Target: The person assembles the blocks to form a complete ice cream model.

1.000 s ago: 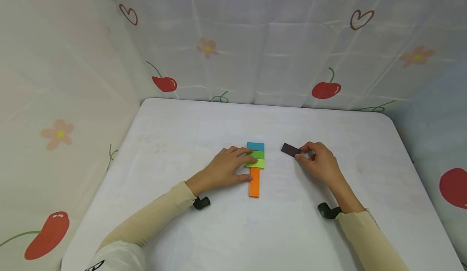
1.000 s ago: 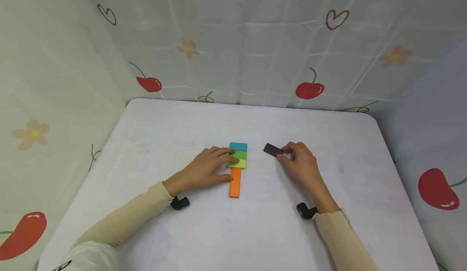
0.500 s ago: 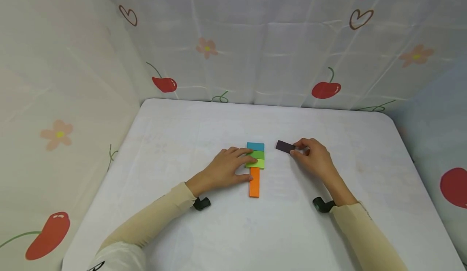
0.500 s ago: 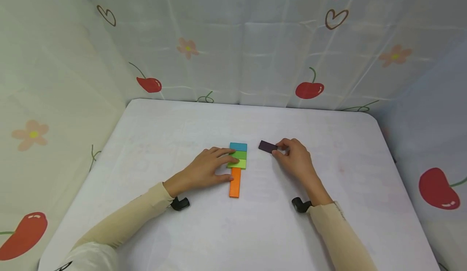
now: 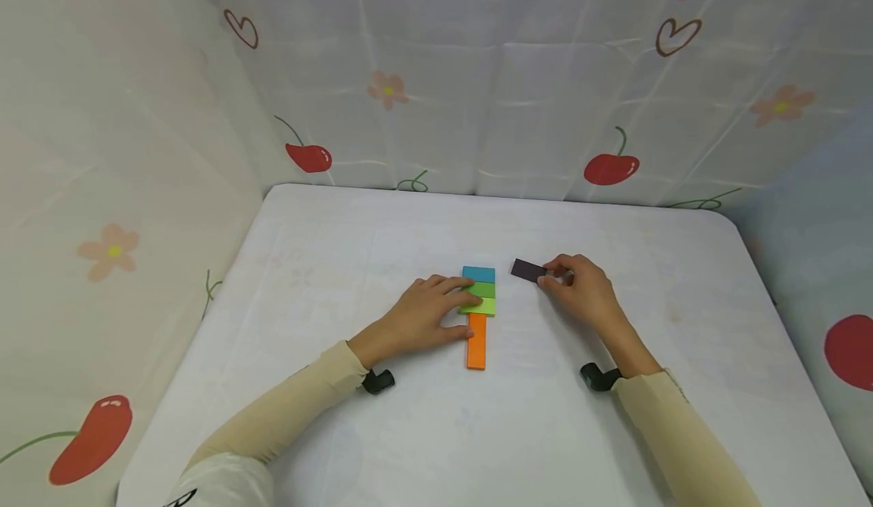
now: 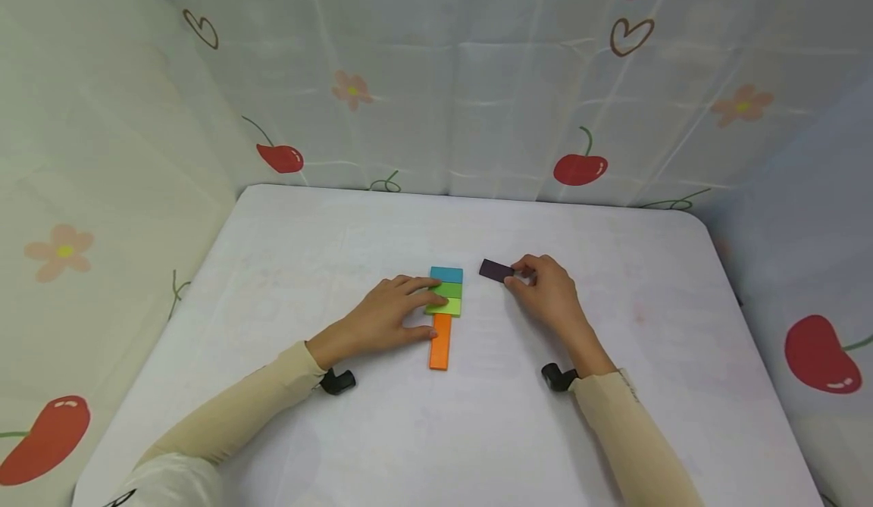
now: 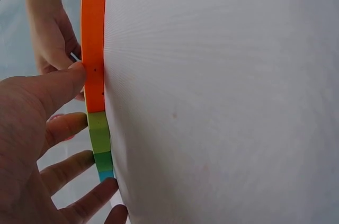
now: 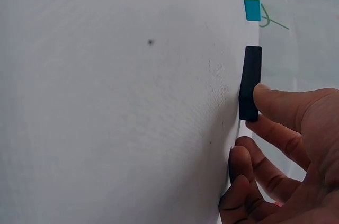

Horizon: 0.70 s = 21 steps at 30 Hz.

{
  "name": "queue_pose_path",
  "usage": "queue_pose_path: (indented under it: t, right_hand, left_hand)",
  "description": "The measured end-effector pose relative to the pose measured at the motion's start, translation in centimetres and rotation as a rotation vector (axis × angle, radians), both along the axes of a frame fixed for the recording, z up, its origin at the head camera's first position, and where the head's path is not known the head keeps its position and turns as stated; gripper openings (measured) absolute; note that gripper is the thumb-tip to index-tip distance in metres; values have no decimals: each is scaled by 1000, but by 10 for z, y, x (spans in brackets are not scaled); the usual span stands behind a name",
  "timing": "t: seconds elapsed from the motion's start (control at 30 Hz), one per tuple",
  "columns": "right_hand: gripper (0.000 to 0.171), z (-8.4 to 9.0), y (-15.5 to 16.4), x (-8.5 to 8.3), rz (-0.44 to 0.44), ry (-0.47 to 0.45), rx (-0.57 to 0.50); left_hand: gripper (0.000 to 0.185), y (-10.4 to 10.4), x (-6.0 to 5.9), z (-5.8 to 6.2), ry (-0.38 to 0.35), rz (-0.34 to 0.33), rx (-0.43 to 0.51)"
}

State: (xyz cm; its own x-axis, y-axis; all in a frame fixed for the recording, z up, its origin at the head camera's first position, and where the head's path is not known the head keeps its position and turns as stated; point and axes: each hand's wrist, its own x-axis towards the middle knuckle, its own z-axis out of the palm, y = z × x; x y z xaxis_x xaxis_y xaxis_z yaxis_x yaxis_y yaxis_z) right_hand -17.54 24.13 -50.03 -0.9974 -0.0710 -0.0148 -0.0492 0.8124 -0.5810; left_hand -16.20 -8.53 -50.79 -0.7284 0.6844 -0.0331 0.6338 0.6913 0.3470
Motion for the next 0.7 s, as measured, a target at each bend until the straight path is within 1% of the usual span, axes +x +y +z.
queue_pose_path:
  t: [0.1, 0.33, 0.7]
  right_hand:
    - [30, 1, -2, -1, -5, -5, 1]
    - [29, 1, -5, -4, 4, 8, -9]
    - [31, 0, -11, -10, 13, -15, -16]
  left_hand:
    - [55, 0, 1, 1, -10, 1, 10]
    - [55, -1, 1, -1, -6, 2, 15]
    - [54, -1, 1, -1, -12, 5, 22]
